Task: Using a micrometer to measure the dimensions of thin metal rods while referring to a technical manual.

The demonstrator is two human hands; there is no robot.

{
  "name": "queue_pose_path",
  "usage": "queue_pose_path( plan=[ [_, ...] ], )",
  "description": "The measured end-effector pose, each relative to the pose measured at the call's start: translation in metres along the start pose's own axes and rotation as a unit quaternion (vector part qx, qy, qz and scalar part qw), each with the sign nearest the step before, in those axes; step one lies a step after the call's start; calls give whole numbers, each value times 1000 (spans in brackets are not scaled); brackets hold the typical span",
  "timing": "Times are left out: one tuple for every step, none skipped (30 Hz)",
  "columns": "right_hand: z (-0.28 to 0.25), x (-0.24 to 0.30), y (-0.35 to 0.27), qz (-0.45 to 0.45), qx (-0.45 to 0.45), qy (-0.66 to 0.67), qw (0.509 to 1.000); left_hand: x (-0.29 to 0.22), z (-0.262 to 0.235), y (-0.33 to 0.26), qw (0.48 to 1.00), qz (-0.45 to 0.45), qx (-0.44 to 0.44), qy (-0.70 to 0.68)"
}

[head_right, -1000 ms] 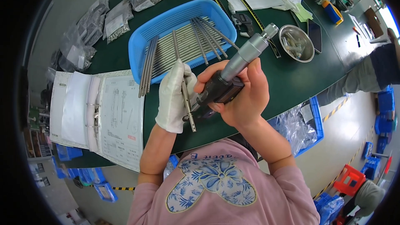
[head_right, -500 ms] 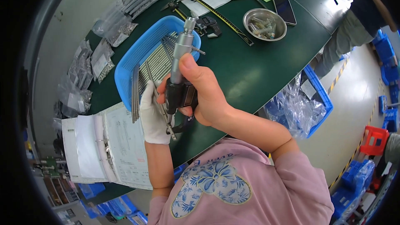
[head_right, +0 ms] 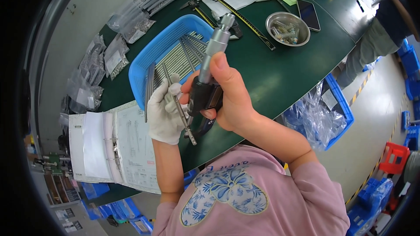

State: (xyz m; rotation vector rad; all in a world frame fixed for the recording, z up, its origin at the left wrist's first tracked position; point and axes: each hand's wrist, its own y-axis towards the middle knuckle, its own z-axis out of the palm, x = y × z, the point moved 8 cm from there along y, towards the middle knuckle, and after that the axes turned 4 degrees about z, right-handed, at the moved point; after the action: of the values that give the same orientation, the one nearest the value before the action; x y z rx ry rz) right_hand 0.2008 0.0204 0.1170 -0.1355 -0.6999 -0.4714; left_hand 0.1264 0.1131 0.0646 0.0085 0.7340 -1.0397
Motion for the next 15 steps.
queue_pose_path(
  plan=[
    [1,1,-1,-2,2,-1,1000,3,3,1,999,-11,45,-27],
    [2,2,-1,-5,3,-3,1000,4,10,0,994,-22,90,-53],
    [3,2,-1,-1,13,10,1000,4,10,-1,996,-12,82,-45],
    [4,2,-2,3,15,10,1000,4,9,-1,996,-10,80,-47],
    [5,3,-2,2,17,12,1000,4,9,-1,995,-4,84,-48],
    [6,4,-3,1,19,14,1000,3,9,-1,995,2,88,-49],
    [6,3,-3,8,23,26,999,4,8,-2,995,4,86,-51],
    [6,3,-3,11,24,25,999,4,8,-2,994,6,94,-51],
    [7,3,-3,19,23,30,999,3,9,-3,993,8,102,-50],
    [7,2,-3,26,20,36,999,3,8,-3,993,9,101,-51],
    [7,2,-3,28,21,36,999,3,8,-3,993,9,104,-57],
    [6,2,-3,25,27,36,999,3,8,-3,992,9,107,-63],
    [7,2,-3,21,33,36,999,2,7,-3,992,10,107,-63],
    [7,1,-3,22,33,36,999,2,6,-3,992,11,110,-61],
    [8,2,-2,16,34,34,999,1,5,-3,992,13,113,-58]
  ],
)
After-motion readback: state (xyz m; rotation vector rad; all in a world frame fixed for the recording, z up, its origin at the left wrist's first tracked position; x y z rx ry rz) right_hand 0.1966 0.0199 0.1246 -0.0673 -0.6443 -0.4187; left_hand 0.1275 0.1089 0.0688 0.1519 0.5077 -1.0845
